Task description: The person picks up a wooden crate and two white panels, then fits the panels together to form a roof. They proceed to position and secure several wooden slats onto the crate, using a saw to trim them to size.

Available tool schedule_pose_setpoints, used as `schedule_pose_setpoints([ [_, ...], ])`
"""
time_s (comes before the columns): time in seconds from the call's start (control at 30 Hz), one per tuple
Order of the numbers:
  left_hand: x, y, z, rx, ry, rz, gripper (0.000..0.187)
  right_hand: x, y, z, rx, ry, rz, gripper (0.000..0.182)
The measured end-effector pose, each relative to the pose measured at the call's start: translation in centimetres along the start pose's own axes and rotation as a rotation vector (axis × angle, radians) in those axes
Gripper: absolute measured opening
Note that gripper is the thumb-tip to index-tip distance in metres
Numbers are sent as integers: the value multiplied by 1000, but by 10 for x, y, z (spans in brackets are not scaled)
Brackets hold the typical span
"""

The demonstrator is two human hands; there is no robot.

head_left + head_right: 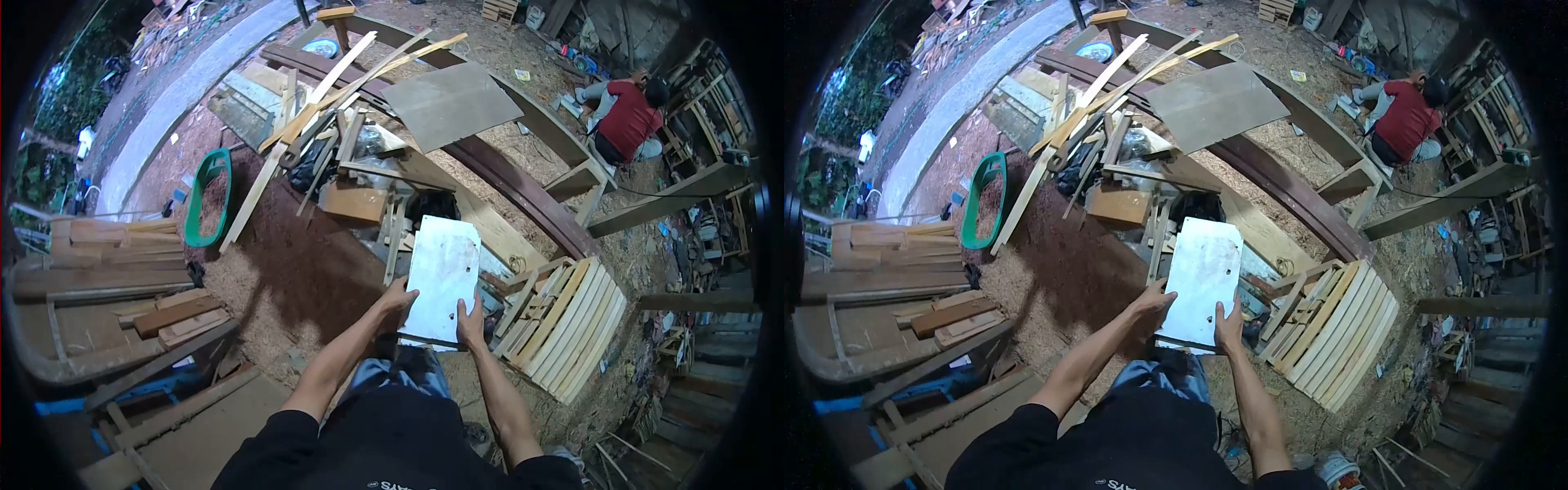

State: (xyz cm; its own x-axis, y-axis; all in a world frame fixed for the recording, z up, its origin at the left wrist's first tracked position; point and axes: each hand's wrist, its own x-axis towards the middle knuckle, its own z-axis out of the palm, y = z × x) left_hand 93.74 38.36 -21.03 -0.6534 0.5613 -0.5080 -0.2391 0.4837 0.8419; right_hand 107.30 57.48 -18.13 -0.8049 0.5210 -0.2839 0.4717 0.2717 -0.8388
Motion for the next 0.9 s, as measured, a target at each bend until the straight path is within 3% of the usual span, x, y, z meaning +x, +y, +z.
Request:
schedule_pose_setpoints([
  [0.03, 20, -6, 5, -103, 2, 67, 54, 18, 14, 3, -29, 1, 51, 58],
  [0.13, 75, -13, 15, 4, -61, -63, 52, 54, 35, 4, -191, 60, 6, 60],
  [0.23, 109, -22, 36, -5, -18, 31, 51, 73, 52, -3, -164, 71, 9, 66],
  [0.4, 121, 16, 57, -48, -9, -25, 53, 89, 63, -22, -263, 86, 107, 69],
  [0.47, 130, 10, 63, 17, -34, -25, 58, 99, 90, -26, -324, 147, 1, 68],
  [0.57, 148, -4, 80, 93, 69, -31, 67, 114, 81, -44, -210, 75, 121, 66],
  [0.63, 162, 2, 80, -44, 52, -94, 67, 121, 74, -43, -216, 141, 90, 65],
  [0.73, 161, 47, 48, -237, 49, -92, 63, 122, 57, -22, -104, 183, 159, 66],
  [0.8, 162, 47, 30, -219, 173, -97, 60, 117, 49, 9, -46, 243, 119, 66],
  [0.83, 161, 51, 15, -257, 104, -205, 55, 111, 41, 26, -41, 257, 134, 66],
  [0.9, 150, 52, -18, -75, 115, -107, 55, 102, 24, 57, -26, 274, 106, 65],
])
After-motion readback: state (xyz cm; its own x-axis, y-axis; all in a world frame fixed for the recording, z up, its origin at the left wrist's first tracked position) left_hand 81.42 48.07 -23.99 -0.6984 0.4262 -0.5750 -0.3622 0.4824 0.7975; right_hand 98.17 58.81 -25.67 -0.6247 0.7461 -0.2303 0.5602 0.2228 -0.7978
